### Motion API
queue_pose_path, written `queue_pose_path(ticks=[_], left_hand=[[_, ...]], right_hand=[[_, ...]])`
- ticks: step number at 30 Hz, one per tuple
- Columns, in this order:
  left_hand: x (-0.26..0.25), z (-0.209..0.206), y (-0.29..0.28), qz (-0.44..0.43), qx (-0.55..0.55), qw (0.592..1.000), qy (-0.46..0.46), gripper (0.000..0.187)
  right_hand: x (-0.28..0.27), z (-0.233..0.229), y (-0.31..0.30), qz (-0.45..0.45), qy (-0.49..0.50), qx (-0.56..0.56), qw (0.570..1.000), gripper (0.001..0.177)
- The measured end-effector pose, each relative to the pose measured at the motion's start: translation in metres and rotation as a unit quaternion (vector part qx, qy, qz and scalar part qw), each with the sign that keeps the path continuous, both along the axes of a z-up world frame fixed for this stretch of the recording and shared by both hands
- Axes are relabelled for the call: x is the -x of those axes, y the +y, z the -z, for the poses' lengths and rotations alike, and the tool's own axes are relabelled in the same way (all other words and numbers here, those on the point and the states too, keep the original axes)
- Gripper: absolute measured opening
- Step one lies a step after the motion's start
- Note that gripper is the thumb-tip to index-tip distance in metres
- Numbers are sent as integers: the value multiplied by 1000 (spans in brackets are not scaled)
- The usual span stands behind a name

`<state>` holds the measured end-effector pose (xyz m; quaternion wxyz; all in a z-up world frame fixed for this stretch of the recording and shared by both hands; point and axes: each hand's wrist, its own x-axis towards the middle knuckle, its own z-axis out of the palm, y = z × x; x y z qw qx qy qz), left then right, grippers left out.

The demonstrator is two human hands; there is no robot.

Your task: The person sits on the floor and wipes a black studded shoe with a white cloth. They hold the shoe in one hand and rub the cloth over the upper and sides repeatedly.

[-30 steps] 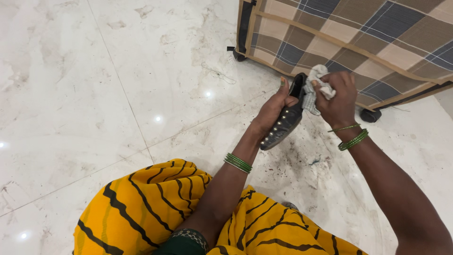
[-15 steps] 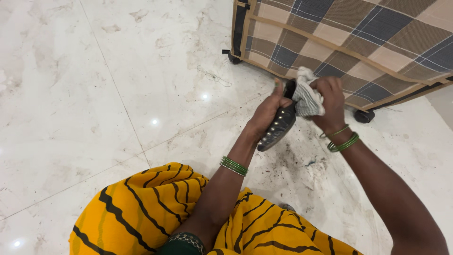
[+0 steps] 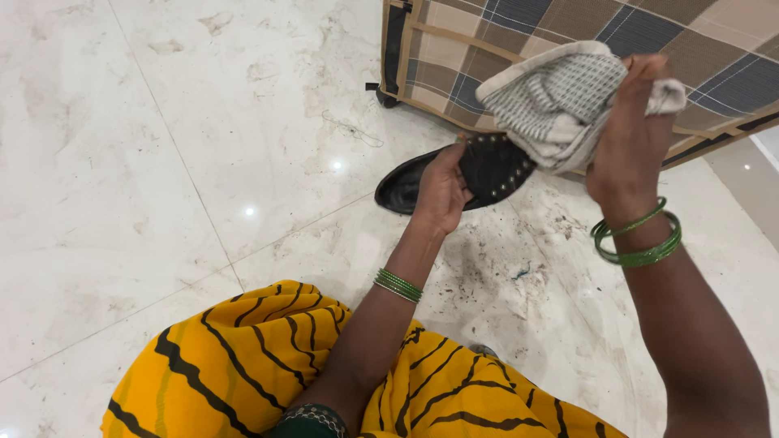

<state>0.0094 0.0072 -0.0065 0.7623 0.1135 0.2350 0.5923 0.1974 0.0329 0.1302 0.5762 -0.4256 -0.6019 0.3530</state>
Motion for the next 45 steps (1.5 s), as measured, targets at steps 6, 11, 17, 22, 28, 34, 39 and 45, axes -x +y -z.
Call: queue_pose_path(ticks=[6, 11, 17, 22, 28, 34, 39, 45], left_hand=[[-7, 14, 2, -28, -93, 972, -212, 39], [-17, 9, -4, -2, -38, 987, -156, 47], [-25, 9, -6, -1, -78, 980, -181, 49], [14, 16, 0, -62, -49, 985, -153, 49], [26, 39, 14, -73, -133, 981, -122, 64], [21, 2, 8, 18, -121, 989, -78, 92], [51, 7, 12, 1, -46, 992, -118, 86], [61, 37, 23, -29, -49, 990, -131, 87]], right_hand=[[65, 21, -56, -5, -436, -141, 889, 49], [71, 43, -32, 60, -538, -195, 818, 44], [61, 63, 34, 13, -373, 33, 927, 44], [97, 66, -12, -52, -534, -101, 838, 79], [70, 87, 0, 36, -543, -158, 824, 68], [69, 60, 75, 156, -370, -73, 913, 29], [156, 64, -5, 36, -480, -99, 871, 56], [144, 69, -29, -43, -382, -22, 923, 68]])
